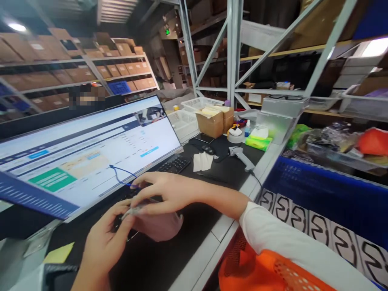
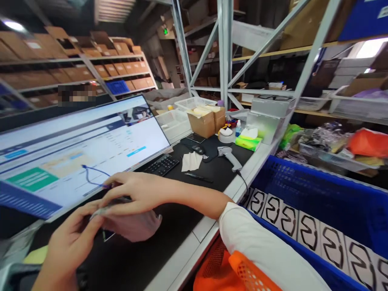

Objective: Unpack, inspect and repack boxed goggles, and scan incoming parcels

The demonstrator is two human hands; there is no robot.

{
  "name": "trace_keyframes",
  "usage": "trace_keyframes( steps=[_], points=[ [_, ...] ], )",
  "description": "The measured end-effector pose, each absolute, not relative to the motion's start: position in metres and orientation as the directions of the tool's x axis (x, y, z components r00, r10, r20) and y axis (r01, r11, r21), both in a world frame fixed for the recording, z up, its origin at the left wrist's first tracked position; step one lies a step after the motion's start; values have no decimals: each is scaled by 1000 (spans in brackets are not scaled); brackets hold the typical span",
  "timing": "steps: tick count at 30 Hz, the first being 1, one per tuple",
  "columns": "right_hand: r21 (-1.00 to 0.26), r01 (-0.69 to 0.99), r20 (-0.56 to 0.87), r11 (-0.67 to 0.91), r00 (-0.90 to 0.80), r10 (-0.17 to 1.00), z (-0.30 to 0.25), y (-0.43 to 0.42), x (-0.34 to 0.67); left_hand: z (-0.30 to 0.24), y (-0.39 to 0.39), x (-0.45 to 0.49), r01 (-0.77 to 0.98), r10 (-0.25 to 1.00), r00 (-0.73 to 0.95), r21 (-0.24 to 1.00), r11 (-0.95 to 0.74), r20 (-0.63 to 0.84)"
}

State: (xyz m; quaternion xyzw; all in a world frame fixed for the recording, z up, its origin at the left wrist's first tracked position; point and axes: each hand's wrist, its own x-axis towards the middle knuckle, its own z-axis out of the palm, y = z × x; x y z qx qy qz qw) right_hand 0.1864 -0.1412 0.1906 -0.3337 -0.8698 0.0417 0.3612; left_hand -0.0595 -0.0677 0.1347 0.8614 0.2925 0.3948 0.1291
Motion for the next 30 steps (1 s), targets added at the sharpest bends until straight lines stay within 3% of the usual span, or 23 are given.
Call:
trace_keyframes(
  steps=[4, 9, 14, 16, 21, 25, 30],
  points=[
    [-414, 423, 546, 806, -593, 592, 186, -138, 186, 142, -83, -54, 294, 638, 532, 585, -756, 557],
    [-490, 371, 569, 788, -549, 612, 180, -134, 197, 161, -98, -56, 253, 607, 607, 600, -759, 513],
    [-507, 433, 496, 746, -561, 663, 185, -132, 210, 171, -108, -70, 386, 601, 598, 466, -796, 530],
    [-528, 461, 448, 713, -562, 695, 188, -134, 210, 170, -110, -68, 415, 621, 581, 465, -782, 525],
    [-514, 580, 300, 632, -569, 766, 188, -137, 206, 165, -109, -57, 349, 619, 570, 522, -778, 541],
    [-471, 643, 275, 604, -543, 793, 184, -137, 207, 164, -113, -52, 278, 609, 555, 563, -778, 567],
    [-458, 656, 266, 600, -543, 796, 181, -137, 204, 160, -120, -43, 203, 516, 513, 488, -849, 685]
  ],
)
